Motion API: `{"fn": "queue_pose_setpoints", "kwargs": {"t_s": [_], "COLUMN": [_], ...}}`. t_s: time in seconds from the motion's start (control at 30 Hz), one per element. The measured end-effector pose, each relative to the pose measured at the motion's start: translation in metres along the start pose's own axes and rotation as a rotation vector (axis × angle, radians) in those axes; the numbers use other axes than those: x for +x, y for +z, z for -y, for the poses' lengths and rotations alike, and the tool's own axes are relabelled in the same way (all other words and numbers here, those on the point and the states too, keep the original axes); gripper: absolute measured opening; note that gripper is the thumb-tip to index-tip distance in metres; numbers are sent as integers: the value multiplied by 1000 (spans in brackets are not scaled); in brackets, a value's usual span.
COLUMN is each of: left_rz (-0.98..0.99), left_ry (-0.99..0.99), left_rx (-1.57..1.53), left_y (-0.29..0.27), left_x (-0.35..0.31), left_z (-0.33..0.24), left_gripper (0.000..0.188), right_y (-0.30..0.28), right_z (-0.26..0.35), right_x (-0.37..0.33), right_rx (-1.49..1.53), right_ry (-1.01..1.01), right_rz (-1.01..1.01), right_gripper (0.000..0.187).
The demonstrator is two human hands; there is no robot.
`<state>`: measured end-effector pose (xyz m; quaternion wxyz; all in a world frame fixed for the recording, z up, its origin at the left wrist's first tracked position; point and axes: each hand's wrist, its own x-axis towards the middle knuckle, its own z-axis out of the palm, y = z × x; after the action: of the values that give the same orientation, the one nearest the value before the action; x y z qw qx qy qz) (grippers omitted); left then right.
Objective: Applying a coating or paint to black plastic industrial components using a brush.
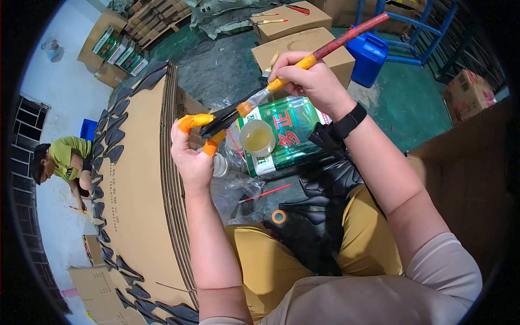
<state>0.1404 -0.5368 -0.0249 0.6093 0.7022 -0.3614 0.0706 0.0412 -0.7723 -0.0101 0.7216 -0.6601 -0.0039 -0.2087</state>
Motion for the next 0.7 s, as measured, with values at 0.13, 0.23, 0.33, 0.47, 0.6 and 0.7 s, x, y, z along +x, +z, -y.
{"fn": "queue_pose_setpoints", "kwargs": {"t_s": [0.13, 0.23, 0.33, 0.47, 0.6, 0.7], "left_rz": [10, 22, 13, 3, -27, -49], "left_ry": [11, 48, 38, 16, 3, 9], "left_rx": [-3, 38, -25, -161, -284, -380], "left_y": [-3, -6, -5, -9, -16, -21], "left_x": [1, 1, 0, -2, -5, -8], "left_z": [-1, 1, -2, -7, -8, -5], "left_gripper": [30, 29, 28, 29, 31, 32], "right_y": [4, 23, 26, 8, -6, -11], "right_z": [11, 21, 13, 6, -2, 3], "right_x": [-1, -2, 0, 1, 3, 0], "right_rx": [181, 326, 297, 165, 139, 39], "right_ry": [20, -28, -28, 13, 23, 22], "right_rz": [20, 97, 147, 23, -34, -110], "right_gripper": [14, 15, 16, 14, 13, 13]}}
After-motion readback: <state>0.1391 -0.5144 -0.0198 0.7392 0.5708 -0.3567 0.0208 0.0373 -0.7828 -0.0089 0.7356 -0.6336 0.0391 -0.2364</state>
